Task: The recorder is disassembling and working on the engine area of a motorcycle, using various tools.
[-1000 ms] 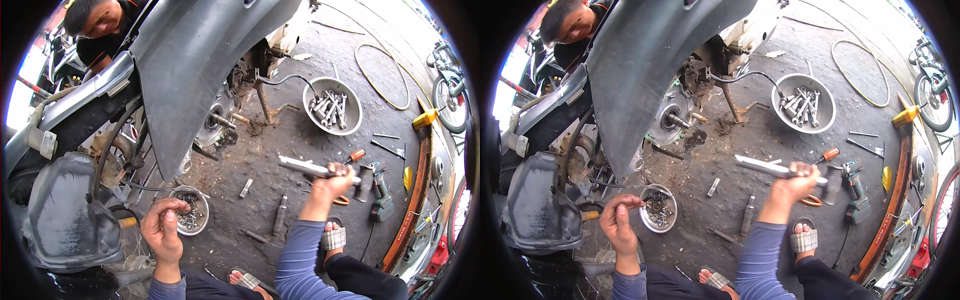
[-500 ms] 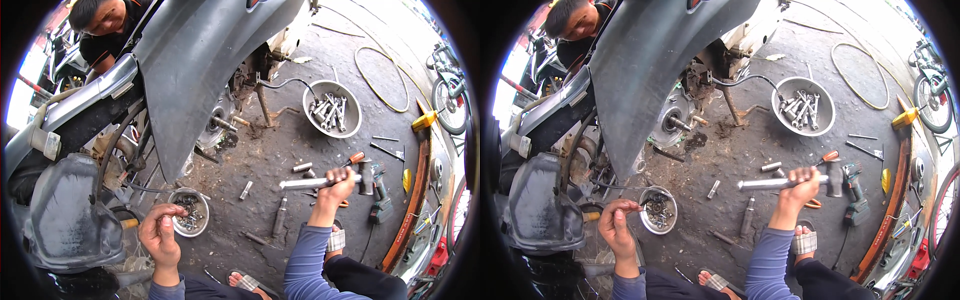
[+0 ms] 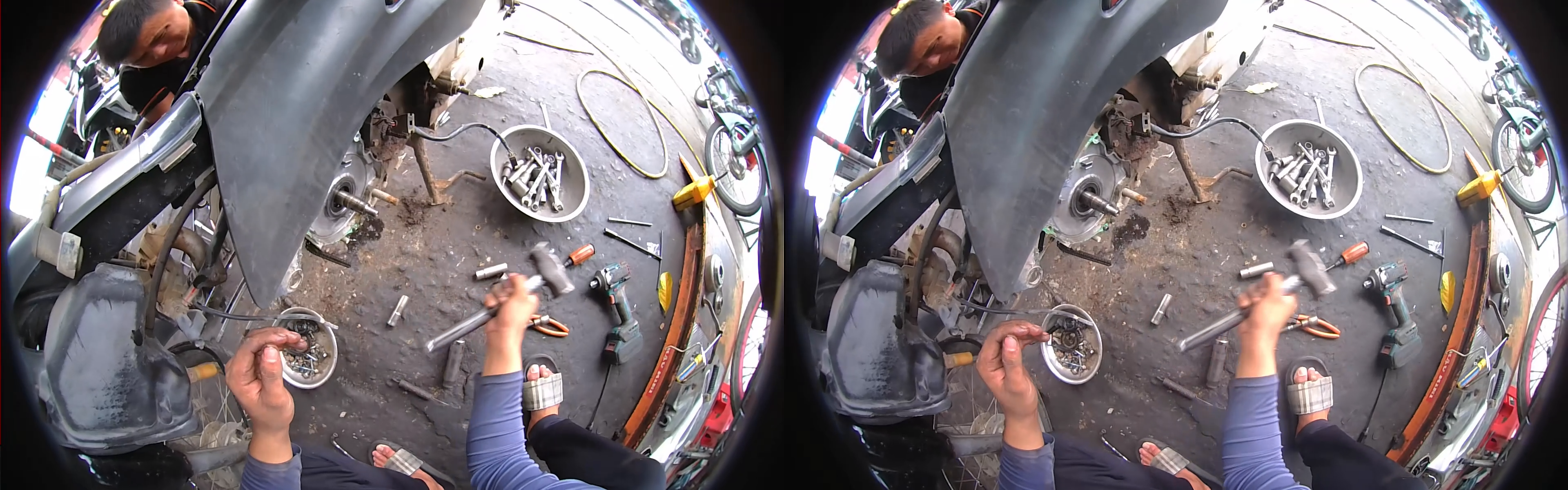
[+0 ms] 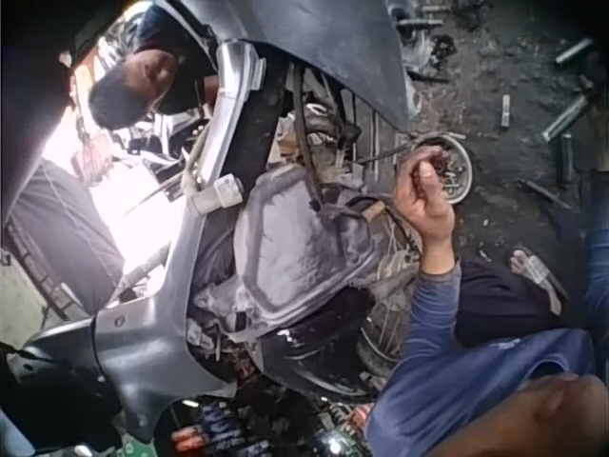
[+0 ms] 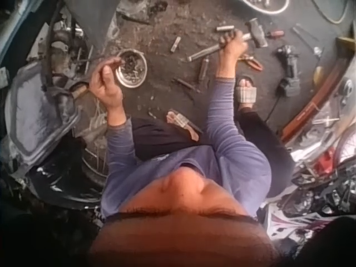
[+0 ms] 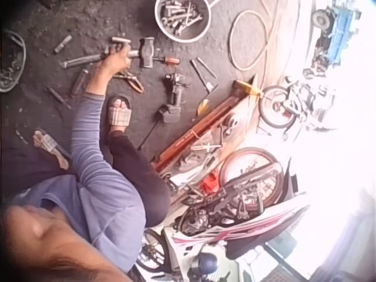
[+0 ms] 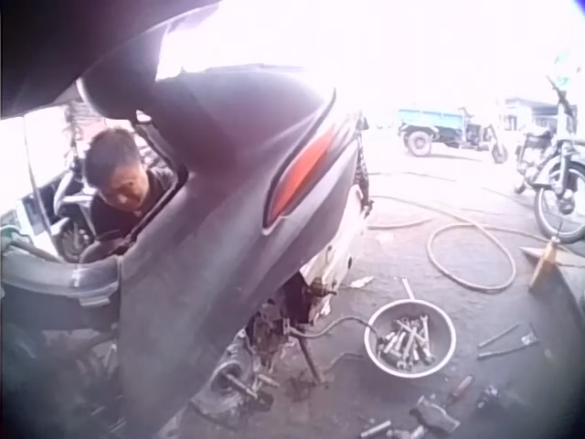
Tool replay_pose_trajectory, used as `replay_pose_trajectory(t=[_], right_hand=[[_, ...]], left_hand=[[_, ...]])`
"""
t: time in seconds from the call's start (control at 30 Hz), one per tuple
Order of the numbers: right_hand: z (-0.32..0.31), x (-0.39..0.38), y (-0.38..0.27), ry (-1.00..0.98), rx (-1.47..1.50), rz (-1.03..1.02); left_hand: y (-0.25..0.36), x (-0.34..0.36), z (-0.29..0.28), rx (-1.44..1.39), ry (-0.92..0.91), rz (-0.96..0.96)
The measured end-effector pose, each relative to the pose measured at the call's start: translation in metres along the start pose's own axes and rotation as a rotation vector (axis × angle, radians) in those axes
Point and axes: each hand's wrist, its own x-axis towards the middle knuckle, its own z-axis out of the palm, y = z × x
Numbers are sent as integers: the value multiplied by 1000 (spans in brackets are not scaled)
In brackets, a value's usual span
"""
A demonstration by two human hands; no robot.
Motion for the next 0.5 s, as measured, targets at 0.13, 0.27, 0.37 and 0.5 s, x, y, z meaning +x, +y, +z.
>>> replay_pose_trajectory(t=[0.13, 0.27, 0.37, 0.5], right_hand=[[16, 17, -40, 20, 491, -277], [103, -65, 79, -247, -243, 110], [78, -68, 88, -411, -472, 281], [31, -35, 50, -145, -161, 116]], left_hand=[[0, -1, -3, -36, 47, 8], [1, 0, -4, -32, 73, 22], [-2, 2, 0, -29, 80, 8], [-3, 4, -1, -29, 35, 5]])
